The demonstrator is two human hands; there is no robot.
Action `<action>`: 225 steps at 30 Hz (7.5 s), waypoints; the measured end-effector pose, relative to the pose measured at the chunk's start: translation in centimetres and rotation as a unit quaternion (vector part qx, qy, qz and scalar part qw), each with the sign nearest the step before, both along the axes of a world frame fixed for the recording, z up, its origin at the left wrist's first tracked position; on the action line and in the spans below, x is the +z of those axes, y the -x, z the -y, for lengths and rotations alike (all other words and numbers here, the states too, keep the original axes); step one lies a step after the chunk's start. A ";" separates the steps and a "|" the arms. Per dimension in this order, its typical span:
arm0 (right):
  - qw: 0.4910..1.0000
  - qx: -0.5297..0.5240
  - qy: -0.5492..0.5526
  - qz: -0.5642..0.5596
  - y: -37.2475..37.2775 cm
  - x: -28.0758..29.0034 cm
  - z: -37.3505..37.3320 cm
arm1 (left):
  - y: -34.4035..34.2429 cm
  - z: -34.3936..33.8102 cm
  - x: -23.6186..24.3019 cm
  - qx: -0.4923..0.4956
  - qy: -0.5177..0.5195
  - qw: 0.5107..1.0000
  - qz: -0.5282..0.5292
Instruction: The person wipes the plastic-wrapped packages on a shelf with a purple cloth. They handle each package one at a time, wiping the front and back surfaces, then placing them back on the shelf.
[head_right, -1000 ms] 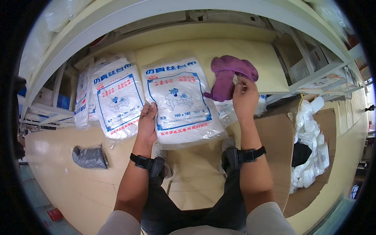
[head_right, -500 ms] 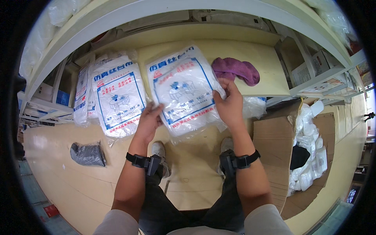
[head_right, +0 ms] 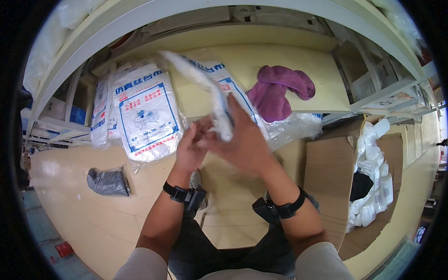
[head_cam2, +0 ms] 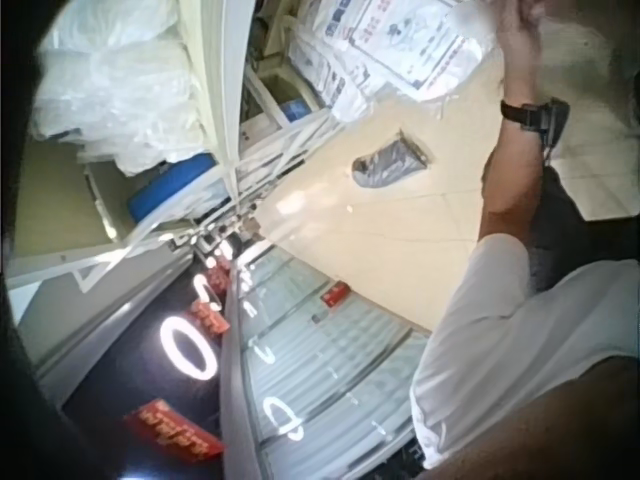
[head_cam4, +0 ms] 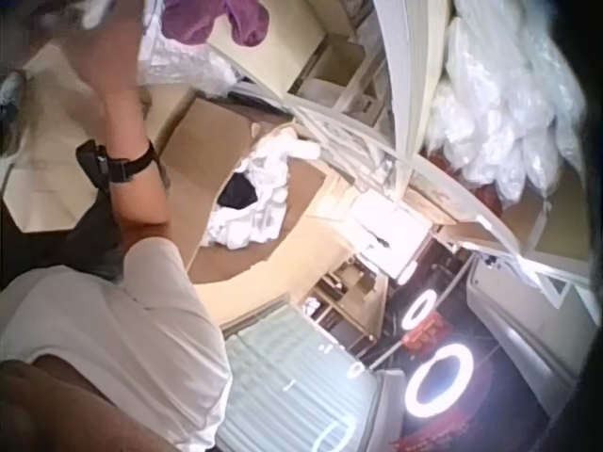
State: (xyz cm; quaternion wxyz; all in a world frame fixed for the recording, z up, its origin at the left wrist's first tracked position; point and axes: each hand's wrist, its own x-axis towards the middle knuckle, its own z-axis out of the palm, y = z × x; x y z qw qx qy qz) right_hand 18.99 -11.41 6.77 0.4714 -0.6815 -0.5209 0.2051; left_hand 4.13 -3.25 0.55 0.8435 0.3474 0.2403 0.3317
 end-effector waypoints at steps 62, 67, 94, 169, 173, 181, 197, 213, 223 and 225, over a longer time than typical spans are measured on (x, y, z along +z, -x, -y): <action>0.936 0.044 0.079 -0.339 -9.1 -2.5 1.0 | 3.0 -3.6 0.7 0.166 -0.206 0.901 -0.343; 0.941 0.026 0.109 -0.320 -9.4 -3.0 1.2 | 2.8 -3.4 1.2 0.131 -0.187 0.907 -0.353; 0.976 -0.109 0.145 -0.123 -11.2 -6.7 1.0 | 3.6 -2.5 -1.4 -0.152 -0.004 0.928 -0.340; 0.926 -0.201 0.186 0.262 -10.9 -8.1 -0.9 | 5.1 -5.6 -6.5 -0.014 0.088 0.979 -0.181; 0.943 -0.220 0.123 0.219 -10.8 -7.3 -0.2 | 3.4 -1.3 -1.0 0.043 0.003 0.987 -0.154; 0.944 -0.271 0.109 0.156 -13.2 -8.9 -0.6 | 3.1 -1.3 -5.4 -0.008 0.023 0.968 -0.249; 0.902 -0.187 0.048 0.386 -10.7 -9.0 1.7 | -1.2 1.9 -2.8 -0.054 0.142 0.987 -0.043; 0.958 -0.091 0.065 0.265 -5.0 -7.6 1.6 | -1.7 2.3 -3.6 -0.023 0.128 0.986 -0.100; 0.884 -0.368 0.034 0.288 -13.7 -5.4 2.5 | -0.2 1.7 -3.1 -0.082 0.135 0.974 -0.162; 0.910 -0.307 -0.040 0.274 -10.2 -4.1 0.9 | 0.0 2.0 -3.6 -0.112 0.130 0.966 -0.191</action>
